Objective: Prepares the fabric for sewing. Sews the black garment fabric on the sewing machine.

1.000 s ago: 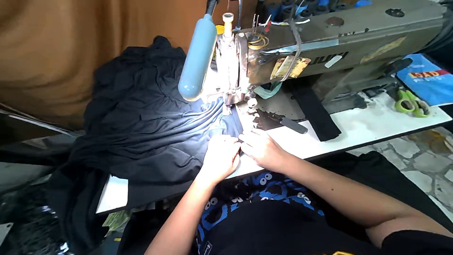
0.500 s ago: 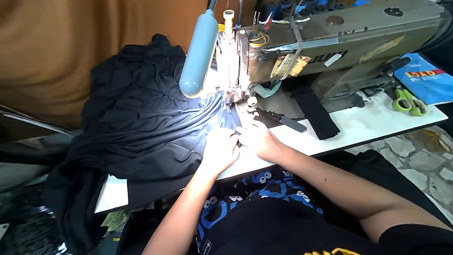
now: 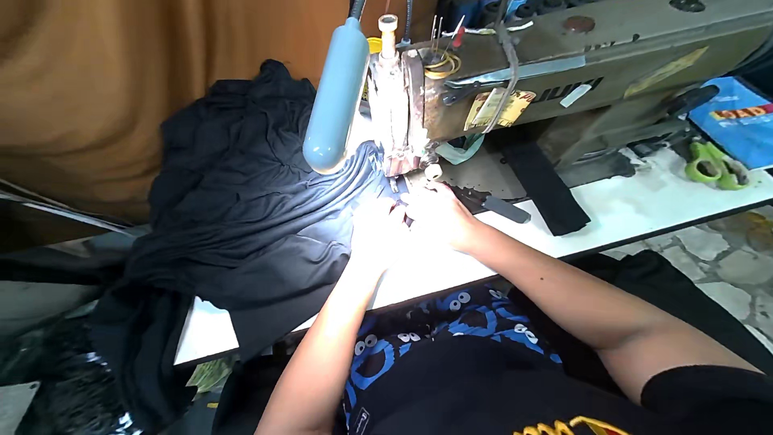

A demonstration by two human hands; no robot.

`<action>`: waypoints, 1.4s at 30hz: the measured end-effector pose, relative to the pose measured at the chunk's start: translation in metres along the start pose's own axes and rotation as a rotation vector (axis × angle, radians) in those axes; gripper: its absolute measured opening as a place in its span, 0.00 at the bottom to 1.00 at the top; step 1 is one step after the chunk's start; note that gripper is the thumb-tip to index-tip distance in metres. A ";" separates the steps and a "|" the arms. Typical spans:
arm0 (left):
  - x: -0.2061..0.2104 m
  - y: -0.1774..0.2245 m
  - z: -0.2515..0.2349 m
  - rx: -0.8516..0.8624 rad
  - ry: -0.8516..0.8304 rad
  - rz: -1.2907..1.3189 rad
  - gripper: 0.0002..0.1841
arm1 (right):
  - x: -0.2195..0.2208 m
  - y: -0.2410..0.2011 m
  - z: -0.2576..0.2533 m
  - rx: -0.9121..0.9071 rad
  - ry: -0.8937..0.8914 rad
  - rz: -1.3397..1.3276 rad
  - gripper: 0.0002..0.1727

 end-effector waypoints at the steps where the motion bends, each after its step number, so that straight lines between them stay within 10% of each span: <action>1: 0.001 -0.001 -0.001 -0.008 -0.005 -0.001 0.17 | 0.000 0.001 -0.001 0.017 0.009 -0.025 0.15; 11: -0.001 0.000 -0.015 -0.069 -0.081 -0.051 0.15 | -0.003 0.010 -0.001 0.145 -0.073 -0.045 0.17; 20: -0.003 0.000 -0.017 -0.077 -0.102 -0.042 0.17 | -0.166 0.134 0.093 0.578 0.463 0.393 0.25; 42: 0.002 -0.005 -0.020 -0.014 -0.049 -0.062 0.17 | -0.179 0.153 0.122 0.621 0.370 0.432 0.23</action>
Point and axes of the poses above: each hand's wrist, its own z-axis away from the middle knuckle, its own x-axis out of the palm, y = z × x, the point moved 4 cm from there along -z, towards the middle knuckle, and after that the axes turned 15 degrees about y, right-handed, at the moved point
